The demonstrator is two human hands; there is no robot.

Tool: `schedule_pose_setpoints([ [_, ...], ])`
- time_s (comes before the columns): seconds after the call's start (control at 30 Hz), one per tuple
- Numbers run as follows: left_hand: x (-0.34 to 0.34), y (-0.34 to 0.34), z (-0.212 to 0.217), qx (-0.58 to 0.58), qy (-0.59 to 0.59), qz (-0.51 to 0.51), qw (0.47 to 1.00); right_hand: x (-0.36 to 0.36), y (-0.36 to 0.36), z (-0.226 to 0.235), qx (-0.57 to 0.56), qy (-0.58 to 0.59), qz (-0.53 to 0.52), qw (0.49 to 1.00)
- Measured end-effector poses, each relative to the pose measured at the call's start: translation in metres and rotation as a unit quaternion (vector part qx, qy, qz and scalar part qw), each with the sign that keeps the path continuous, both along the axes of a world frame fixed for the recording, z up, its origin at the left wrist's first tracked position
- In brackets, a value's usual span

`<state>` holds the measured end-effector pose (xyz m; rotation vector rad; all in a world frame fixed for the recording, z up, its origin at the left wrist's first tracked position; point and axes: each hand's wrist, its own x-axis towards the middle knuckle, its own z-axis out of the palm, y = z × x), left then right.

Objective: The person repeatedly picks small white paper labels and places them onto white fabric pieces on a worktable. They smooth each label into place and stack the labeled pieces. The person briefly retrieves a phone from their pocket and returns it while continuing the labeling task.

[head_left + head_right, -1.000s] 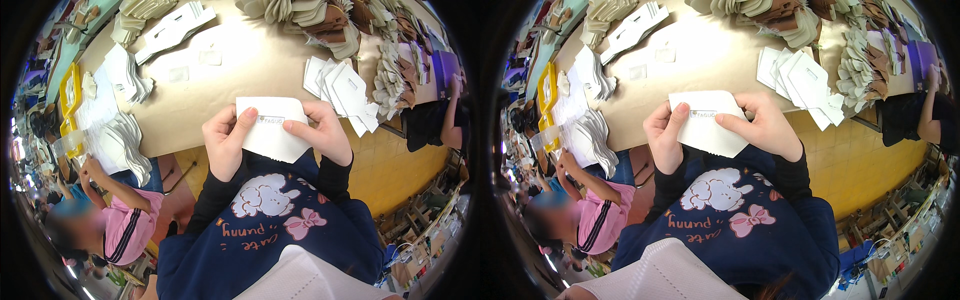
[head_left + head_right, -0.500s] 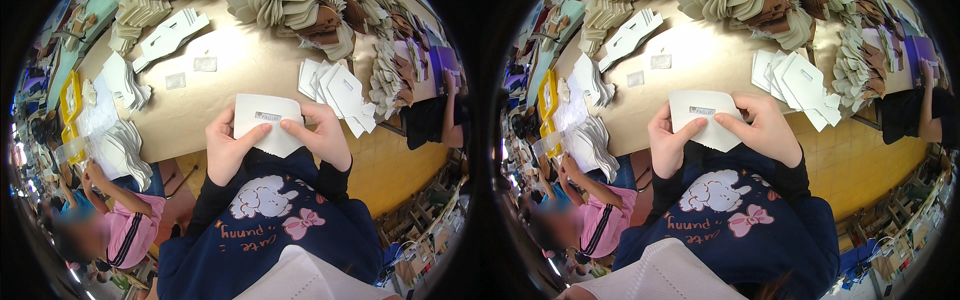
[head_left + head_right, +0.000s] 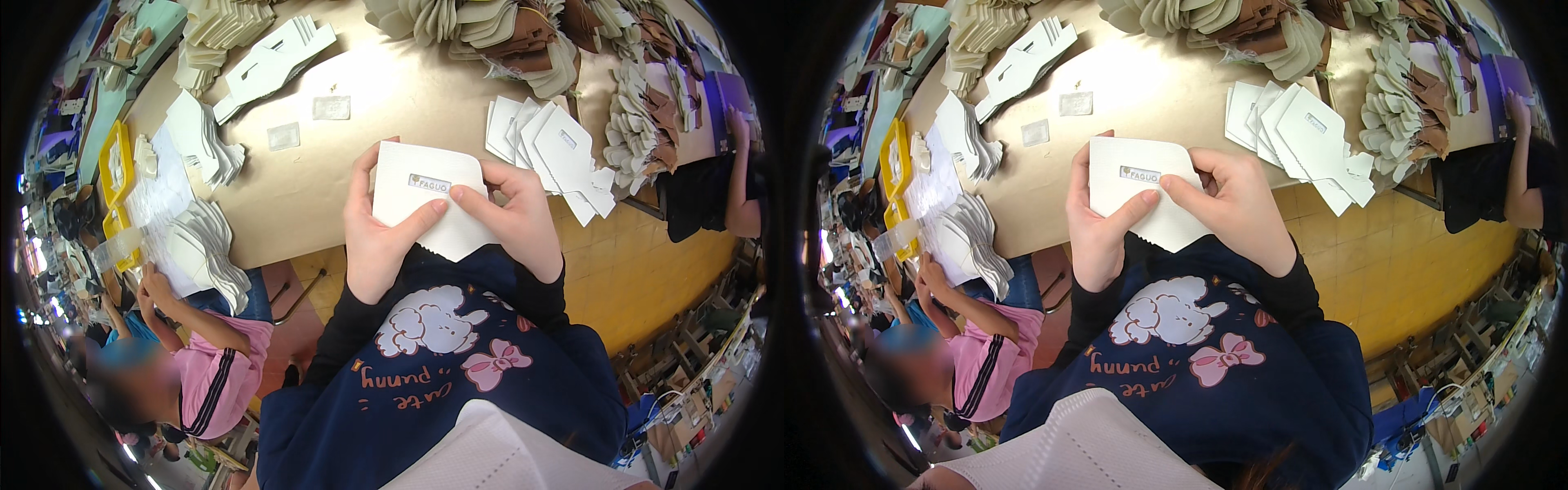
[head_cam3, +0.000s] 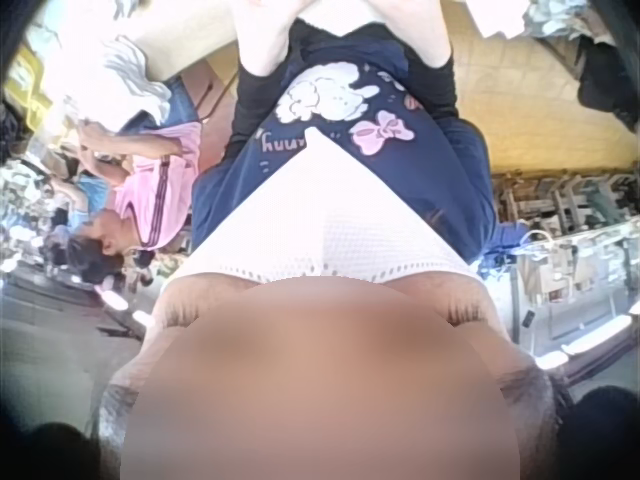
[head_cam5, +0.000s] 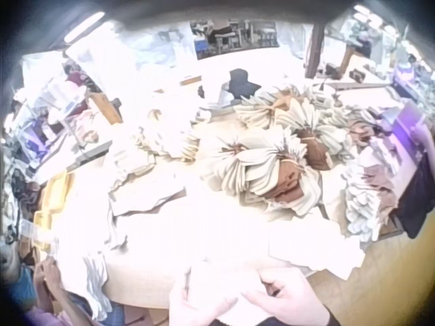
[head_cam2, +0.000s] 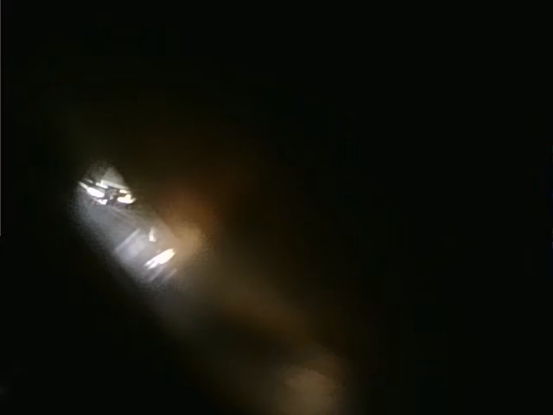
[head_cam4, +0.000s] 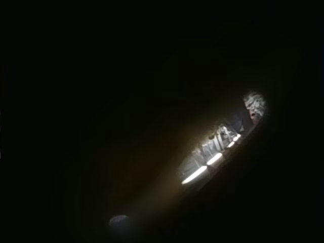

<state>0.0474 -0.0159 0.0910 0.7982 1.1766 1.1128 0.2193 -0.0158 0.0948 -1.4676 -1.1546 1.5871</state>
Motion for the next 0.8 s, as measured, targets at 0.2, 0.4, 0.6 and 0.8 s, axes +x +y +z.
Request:
schedule_pose_setpoints([
  [0.2, -0.0056, 0.0023, -0.0002, -0.029, -0.002, -0.029, 0.999, -0.0068, -0.001, -0.0025, 0.085, -0.047, -0.04, 0.994],
  [0.4, -0.0053, 0.0023, -0.0055, -0.047, -0.018, -0.018, 0.999, 0.0022, 0.0001, -0.0015, 0.039, -0.118, 0.037, 0.992],
  [0.6, -0.005, 0.0009, -0.0047, -0.062, -0.038, -0.013, 0.997, -0.0033, -0.001, -0.0077, 0.079, -0.059, -0.007, 0.995],
  [0.8, -0.0025, 0.0006, 0.0009, -0.072, -0.057, -0.003, 0.996, -0.0013, -0.0018, -0.0067, 0.023, 0.026, -0.015, 0.999],
])
